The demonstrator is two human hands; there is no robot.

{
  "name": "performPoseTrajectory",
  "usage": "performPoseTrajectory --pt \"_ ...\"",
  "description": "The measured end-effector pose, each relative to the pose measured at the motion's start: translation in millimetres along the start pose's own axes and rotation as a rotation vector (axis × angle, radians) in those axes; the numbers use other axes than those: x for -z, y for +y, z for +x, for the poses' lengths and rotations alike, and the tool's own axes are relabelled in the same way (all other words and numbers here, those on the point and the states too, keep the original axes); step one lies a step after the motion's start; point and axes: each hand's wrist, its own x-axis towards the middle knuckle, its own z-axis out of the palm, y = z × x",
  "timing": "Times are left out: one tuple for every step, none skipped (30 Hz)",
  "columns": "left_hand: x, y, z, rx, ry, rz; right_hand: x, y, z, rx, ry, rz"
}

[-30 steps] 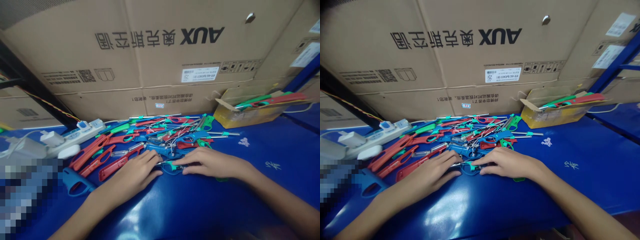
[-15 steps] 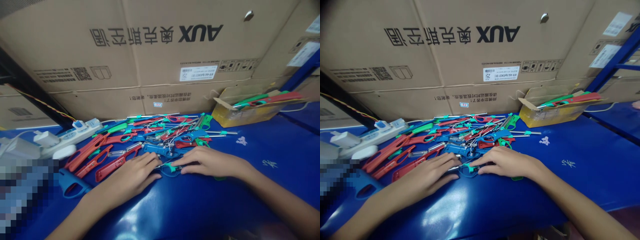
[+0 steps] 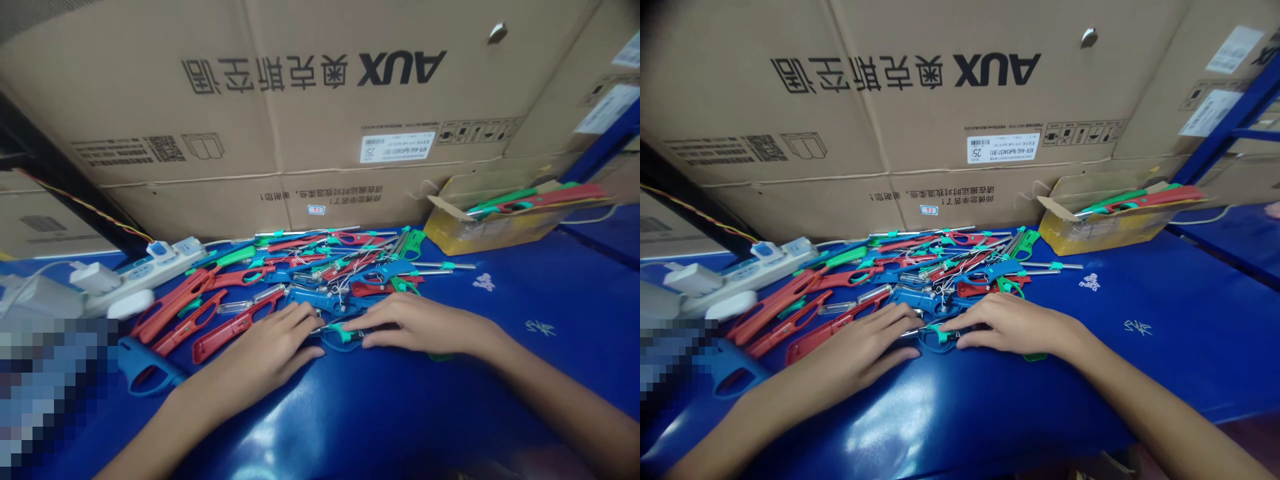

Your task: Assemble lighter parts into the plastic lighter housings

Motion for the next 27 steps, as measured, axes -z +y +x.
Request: performPoseTrajectory --pt "0.6 0.3 0.5 0.005 -0.006 -0.001 -0.1 0.3 0.0 0.002 0.002 0.000" --pt "1.1 0.6 0.9 0.009 -0.011 -0.003 -0.2 0.5 -0.1 0.002 0.004 0.001" --pt "1.4 0.7 1.1 0.011 -0.014 -0.005 -0.2 0.5 -0.1 0.001 0.006 0.002" --pt "1.6 0.8 1.2 0.014 -0.017 -0.007 -0.1 0.4 -0.1 0.001 0.008 0.004" --pt "1.6 0.8 1.1 0.016 -0.019 -0.008 -0.1 0.3 -0.1 0.000 0.010 0.005" --pt "1.4 0.7 0.9 0.016 -0.020 -0.009 0.0 0.2 -0.1 0.000 0.011 0.006" --pt "1.1 0.5 0.7 0.016 -0.022 -0.010 0.0 0.1 -0.1 0.000 0.010 0.007" --pt "0.7 0.2 0.4 0.014 -0.022 -0.010 0.0 0.2 -0.1 0.000 0.009 0.006" --pt "0.3 0.0 0.2 0.013 -0.021 -0.010 0.0 0.3 -0.2 0.000 0.007 0.006" --pt "-0.1 -0.2 0.1 0.012 -0.019 -0.011 -0.1 0.4 -0.2 0.000 0.005 0.006" --pt "-0.4 -0.4 0.0 0.012 -0.016 -0.011 -0.1 0.6 -0.2 0.000 0.003 0.008" --pt "-0.7 -0.6 0.0 0.013 -0.013 -0.012 -0.2 0.8 -0.3 0.000 0.003 0.010" --pt "-0.8 -0.7 0.0 0.013 -0.011 -0.013 -0.3 0.9 -0.3 0.000 0.004 0.012" --pt "-0.9 -0.8 0.0 0.013 -0.010 -0.013 -0.4 1.0 -0.2 0.001 0.005 0.013" --pt "-0.9 -0.8 0.0 0.014 -0.010 -0.013 -0.4 0.9 -0.2 0.002 0.006 0.014" --pt "-0.9 -0.9 0.0 0.014 -0.011 -0.012 -0.4 0.8 -0.2 0.002 0.006 0.014" --pt "-0.8 -1.0 0.0 0.014 -0.012 -0.012 -0.4 0.7 -0.1 0.001 0.006 0.012" --pt "-0.8 -1.1 0.0 0.016 -0.015 -0.012 -0.3 0.6 -0.1 0.001 0.005 0.011" --pt "-0.8 -1.2 0.0 0.016 -0.018 -0.012 -0.2 0.4 -0.1 -0.001 0.004 0.009" --pt "-0.8 -1.3 0.0 0.017 -0.019 -0.012 -0.1 0.2 -0.2 -0.002 0.002 0.008" --pt "-0.9 -1.4 0.0 0.017 -0.019 -0.012 0.0 0.1 -0.3 -0.003 0.001 0.006" --pt "-1.1 -1.4 -0.1 0.016 -0.019 -0.012 0.1 -0.1 -0.5 -0.003 0.001 0.005" --pt "-1.2 -1.3 -0.3 0.016 -0.018 -0.012 0.2 -0.3 -0.6 -0.003 0.001 0.003" --pt "-1.4 -1.2 -0.4 0.016 -0.017 -0.012 0.3 -0.4 -0.7 -0.004 0.002 0.001" --pt "-1.5 -1.1 -0.7 0.016 -0.017 -0.012 0.4 -0.5 -0.7 -0.003 0.003 0.000" --pt "-1.5 -0.9 -0.9 0.016 -0.018 -0.012 0.4 -0.6 -0.7 -0.003 0.002 0.000" --pt "-1.5 -0.7 -1.1 0.015 -0.017 -0.012 0.5 -0.6 -0.6 -0.003 0.002 0.001"
